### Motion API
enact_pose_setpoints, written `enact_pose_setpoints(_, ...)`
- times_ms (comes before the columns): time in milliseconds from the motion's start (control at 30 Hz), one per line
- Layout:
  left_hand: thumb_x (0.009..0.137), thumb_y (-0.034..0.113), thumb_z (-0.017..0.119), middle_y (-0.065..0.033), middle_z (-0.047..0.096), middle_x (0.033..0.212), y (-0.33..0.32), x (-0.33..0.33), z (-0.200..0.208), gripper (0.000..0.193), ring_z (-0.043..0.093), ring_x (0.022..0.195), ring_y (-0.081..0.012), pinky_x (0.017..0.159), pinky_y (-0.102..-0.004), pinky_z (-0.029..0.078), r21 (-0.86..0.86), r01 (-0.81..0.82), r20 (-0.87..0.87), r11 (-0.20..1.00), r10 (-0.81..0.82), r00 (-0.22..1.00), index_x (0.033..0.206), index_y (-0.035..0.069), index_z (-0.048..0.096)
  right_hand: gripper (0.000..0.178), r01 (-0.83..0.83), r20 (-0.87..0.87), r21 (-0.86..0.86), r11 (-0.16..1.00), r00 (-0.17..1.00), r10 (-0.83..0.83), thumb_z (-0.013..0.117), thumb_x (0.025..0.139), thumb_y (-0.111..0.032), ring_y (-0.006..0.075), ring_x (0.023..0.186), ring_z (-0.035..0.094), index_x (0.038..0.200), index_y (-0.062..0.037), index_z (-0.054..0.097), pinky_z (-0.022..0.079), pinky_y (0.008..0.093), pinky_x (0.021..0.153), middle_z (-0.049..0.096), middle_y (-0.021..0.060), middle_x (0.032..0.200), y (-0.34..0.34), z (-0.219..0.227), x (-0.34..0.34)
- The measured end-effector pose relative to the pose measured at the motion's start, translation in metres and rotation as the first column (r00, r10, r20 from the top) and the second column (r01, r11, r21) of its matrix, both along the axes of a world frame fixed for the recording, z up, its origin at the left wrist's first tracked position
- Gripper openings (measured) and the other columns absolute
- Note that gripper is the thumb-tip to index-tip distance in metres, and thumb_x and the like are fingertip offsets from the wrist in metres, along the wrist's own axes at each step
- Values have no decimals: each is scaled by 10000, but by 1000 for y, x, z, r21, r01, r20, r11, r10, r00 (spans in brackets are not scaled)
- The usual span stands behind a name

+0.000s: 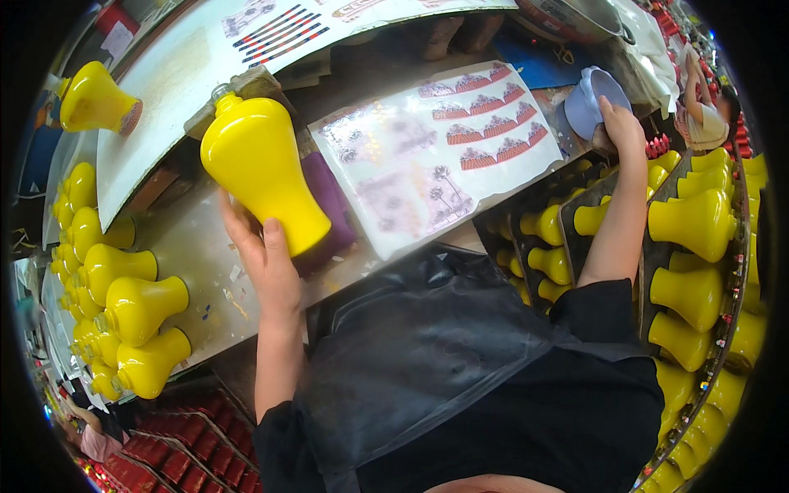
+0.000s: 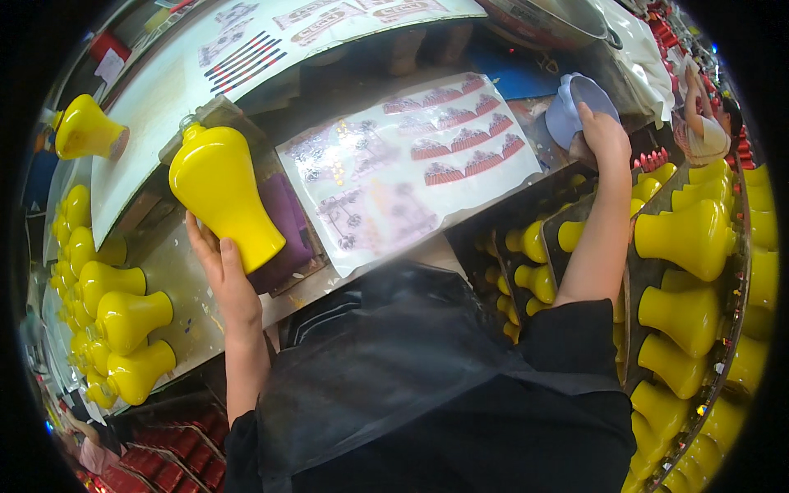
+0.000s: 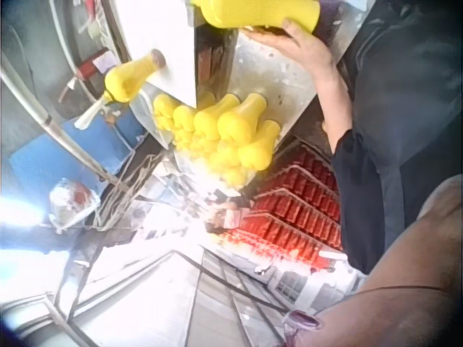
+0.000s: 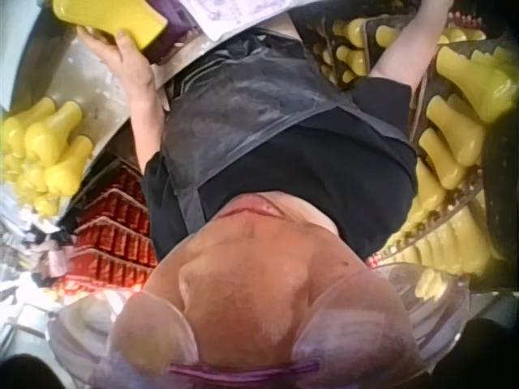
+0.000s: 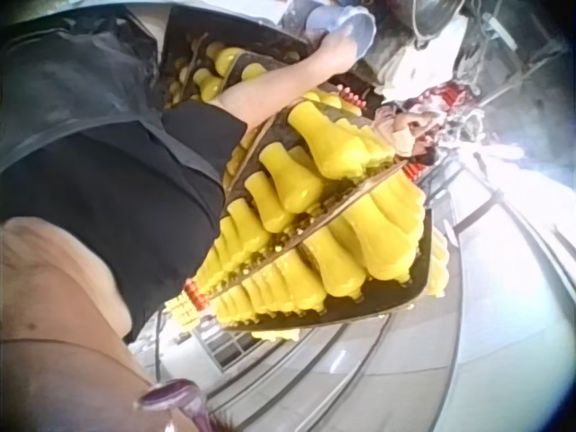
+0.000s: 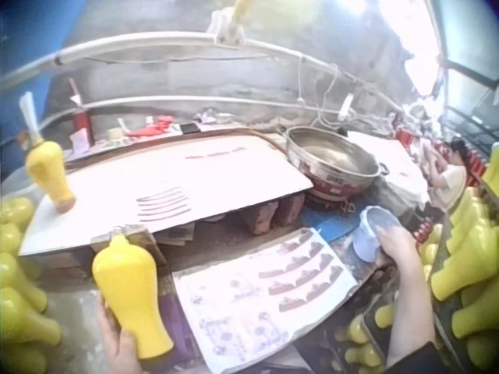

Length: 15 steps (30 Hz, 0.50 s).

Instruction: The person applies adhesive labels to the necks and bodies of yellow plastic bottles. They peel labels from a sheet, align and smooth them onto each bottle, and place finished bottles aside on the work surface.

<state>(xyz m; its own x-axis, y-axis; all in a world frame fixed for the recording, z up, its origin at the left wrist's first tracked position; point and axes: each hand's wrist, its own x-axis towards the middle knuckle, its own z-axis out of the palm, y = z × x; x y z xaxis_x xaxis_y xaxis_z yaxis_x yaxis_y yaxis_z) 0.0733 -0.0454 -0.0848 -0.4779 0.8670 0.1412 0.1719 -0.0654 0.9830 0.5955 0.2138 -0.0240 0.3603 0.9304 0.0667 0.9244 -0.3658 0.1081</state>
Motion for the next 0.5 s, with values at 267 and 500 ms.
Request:
enact_pose_setpoints(267, 1066, 307, 515, -200, 553, 1320, -7, 5, -2, 736, 554, 1204, -253, 1078, -392, 401, -46, -12, -35, 999, 10, 999, 1640, 58, 130, 332, -173, -284, 388, 905, 912, 296, 588, 971, -345, 406, 973, 702, 1073, -88, 773, 545, 462, 865, 721, 230, 1025, -59, -24, -73)
enact_pose_setpoints(500, 1070, 302, 491, -203, 557, 1340, -8, 8, 0, 722, 559, 1216, -255, 1078, -382, 406, -62, -15, -78, 998, 10, 997, 1639, 45, 128, 319, -381, -205, 227, 896, 881, 426, 523, 971, -160, 413, 900, 692, 1205, -159, 740, 546, 497, 800, 703, 230, 965, -113, -81, -98)
